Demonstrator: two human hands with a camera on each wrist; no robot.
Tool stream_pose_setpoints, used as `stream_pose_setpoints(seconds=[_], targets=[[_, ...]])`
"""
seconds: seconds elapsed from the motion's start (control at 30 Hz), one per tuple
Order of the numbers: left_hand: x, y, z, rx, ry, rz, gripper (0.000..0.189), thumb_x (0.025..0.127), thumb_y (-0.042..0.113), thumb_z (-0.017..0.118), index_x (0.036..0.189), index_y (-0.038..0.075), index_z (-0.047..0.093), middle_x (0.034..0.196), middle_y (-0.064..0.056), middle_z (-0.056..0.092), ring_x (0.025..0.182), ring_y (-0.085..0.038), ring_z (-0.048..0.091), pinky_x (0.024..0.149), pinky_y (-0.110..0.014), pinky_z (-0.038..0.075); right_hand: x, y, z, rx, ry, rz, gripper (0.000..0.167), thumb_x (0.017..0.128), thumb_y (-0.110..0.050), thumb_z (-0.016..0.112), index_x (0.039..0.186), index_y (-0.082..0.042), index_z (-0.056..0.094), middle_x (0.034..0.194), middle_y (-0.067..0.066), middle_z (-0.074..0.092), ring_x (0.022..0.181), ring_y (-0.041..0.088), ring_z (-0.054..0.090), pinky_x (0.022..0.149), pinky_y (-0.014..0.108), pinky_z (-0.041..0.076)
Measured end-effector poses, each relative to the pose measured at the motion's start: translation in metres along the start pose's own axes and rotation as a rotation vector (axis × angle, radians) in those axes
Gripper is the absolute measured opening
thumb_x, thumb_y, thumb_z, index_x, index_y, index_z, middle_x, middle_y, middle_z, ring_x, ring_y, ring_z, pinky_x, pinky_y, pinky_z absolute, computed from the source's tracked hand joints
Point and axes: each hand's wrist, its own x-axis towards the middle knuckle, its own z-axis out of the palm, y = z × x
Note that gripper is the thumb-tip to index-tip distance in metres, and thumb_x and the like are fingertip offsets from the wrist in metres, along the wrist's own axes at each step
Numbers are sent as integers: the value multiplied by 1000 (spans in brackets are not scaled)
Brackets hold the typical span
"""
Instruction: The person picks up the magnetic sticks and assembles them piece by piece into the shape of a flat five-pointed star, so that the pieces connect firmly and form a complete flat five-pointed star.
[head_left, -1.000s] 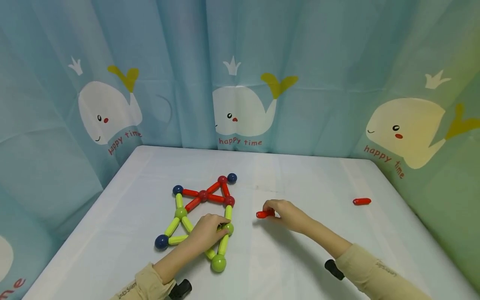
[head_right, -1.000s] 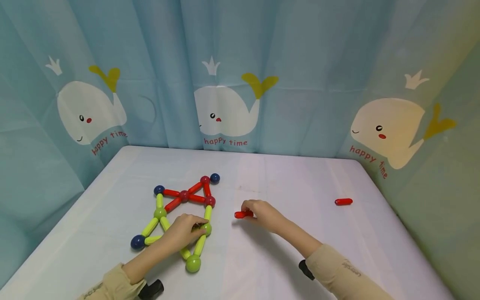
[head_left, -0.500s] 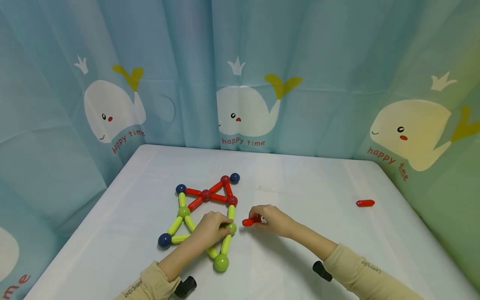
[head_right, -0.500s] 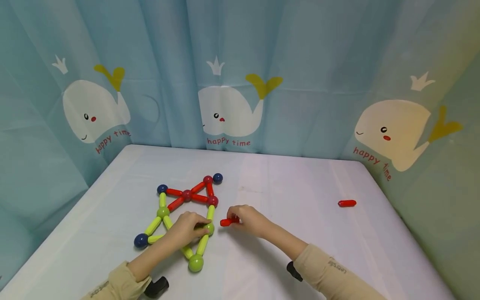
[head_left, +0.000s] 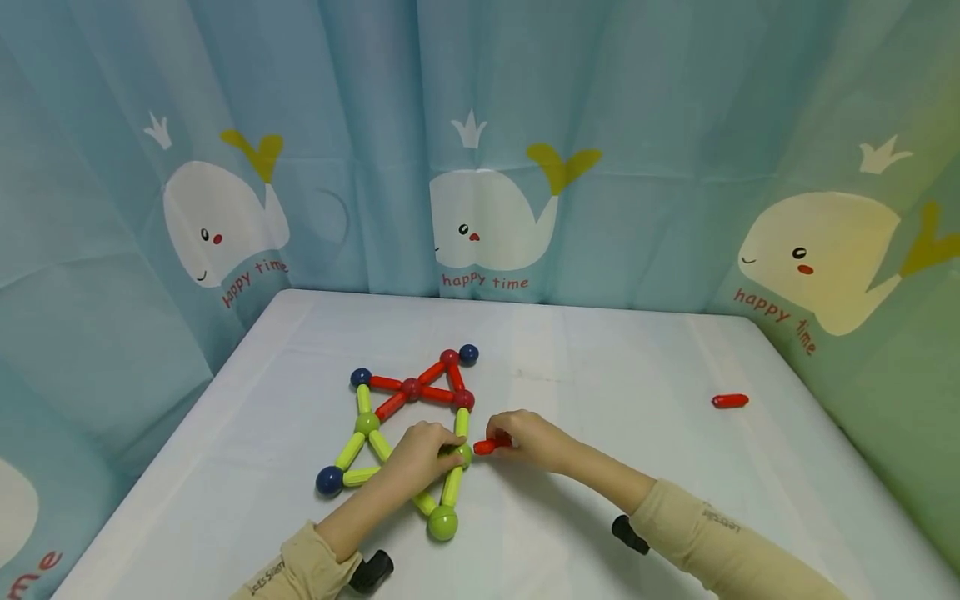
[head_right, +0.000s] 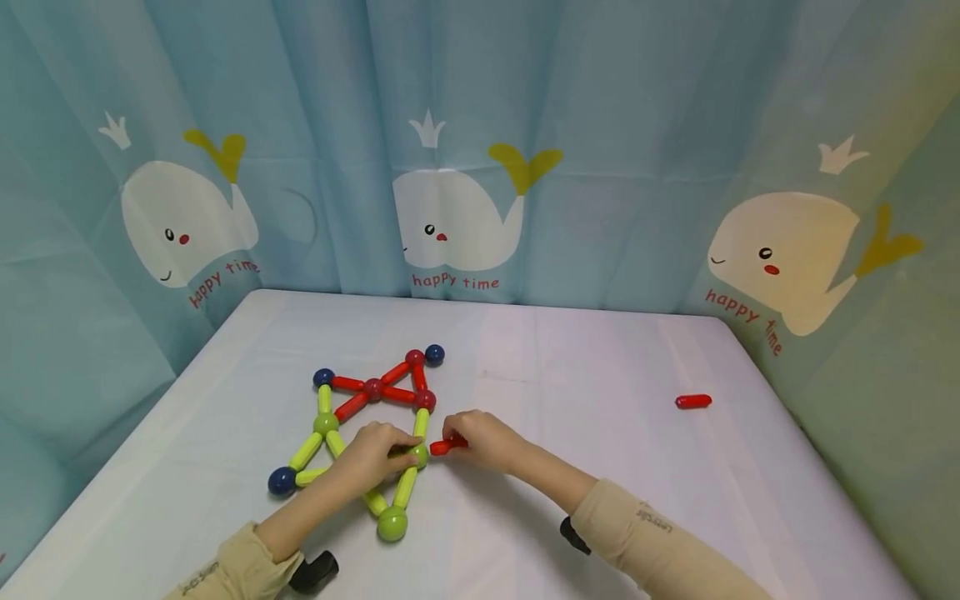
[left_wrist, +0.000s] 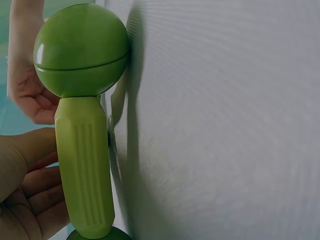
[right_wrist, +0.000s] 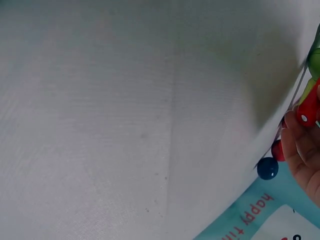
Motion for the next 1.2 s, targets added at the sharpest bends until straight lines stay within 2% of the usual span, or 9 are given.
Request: stream_pose_setpoints(seconds=[0.27,0.4,0.5,0.73,0.97,1.2], targets=[[1,1,0,9,-8,-3,31,82,17,71,111,6,70,97,-9,71,80,-13,61,65,-21,47,1,-2,1,-8,-13,4,9,80,-4,71,87,-3,66,79,2,66,68,7,51,64,16,47],[2,3,2,33,-14,-14,32,83,18,71,113,7,69,98,-9,71,82,-16,63,64,-20,46,1,-1,0,4,-21,0,8,81,-5,71,86,-3,65,76,1,65,66,6,50,62,15,46],[3,5,2,65,-5,-13,33,83,19,71,113,7,69,99,-9,71,85,-18,65,66,-21,49,0,1,-1,5,-19,2,7,82,-6,70,87,-4,66,76,1,65,66,6,50,63,15,46],[8,10,2,87,-7,-33,35,82,20,71,115,6,68,93,-8,70,77,-15,61,64,-21,47,-2,6,-3,-13,3,-13,7,83,-6,69,87,-4,65,80,3,67,71,10,57,67,19,51],[8,10,2,86,-7,-38,36,82,21,71,114,6,68,98,-8,71,85,-19,64,72,-26,51,-7,15,-8,-9,9,-18,9,83,3,65,89,-4,65,84,5,69,77,12,60,71,21,52],[6,10,3,66,-5,-52,36,82,20,71,114,6,67,100,-8,71,87,-19,64,76,-26,53,-21,41,-24,0,82,14,10,83,5,62,91,-2,65,85,5,68,75,11,59,68,22,52]])
